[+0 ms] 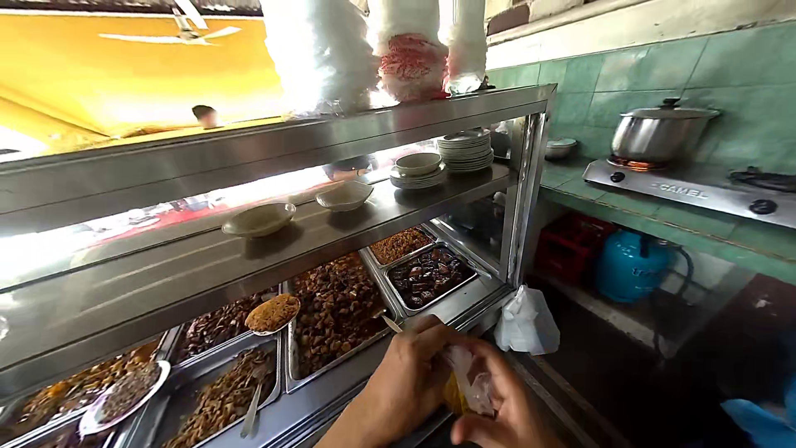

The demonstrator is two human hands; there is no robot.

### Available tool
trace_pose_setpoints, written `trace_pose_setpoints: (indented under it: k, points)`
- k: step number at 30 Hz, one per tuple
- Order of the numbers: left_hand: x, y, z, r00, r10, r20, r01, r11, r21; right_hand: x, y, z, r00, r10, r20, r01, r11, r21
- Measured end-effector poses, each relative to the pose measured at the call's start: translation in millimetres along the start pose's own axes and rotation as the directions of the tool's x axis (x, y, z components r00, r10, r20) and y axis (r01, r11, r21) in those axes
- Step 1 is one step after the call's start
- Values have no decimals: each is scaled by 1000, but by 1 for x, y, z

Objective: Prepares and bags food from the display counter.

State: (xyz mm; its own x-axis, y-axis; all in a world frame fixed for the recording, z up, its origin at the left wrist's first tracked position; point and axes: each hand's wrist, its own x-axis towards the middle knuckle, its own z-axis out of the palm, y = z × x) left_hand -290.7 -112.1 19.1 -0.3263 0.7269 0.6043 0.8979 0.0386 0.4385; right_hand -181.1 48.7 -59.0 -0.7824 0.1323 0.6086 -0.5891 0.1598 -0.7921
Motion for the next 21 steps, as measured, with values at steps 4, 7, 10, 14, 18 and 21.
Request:
trace_pose_setpoints:
  k: [4,7,10,14,18,21]
  points:
    - [0,15,-14,994,101,-50,-107,987,-121,14,7,23,988,-104,-116,85,984,-154]
    - [-15,3,-36,995,32,-94,-58,956,-288,29,-1,14,989,-136,-55,132,988,-81]
    - [-32,-19,-33,994,-53,97,82,940,-332,37,-16,8,965,-212,153,206,977,53]
    - [-55,4,16,933,-125,339,326,693,-643,47,-36,4,854,-311,417,277,950,140]
    - [-65,-1,88,933,-9,360,329,427,-842,51,-50,-28,914,-296,277,298,954,37]
    - [-55,2,117,945,-27,327,314,359,-879,49,-49,-75,976,-215,19,216,976,-6]
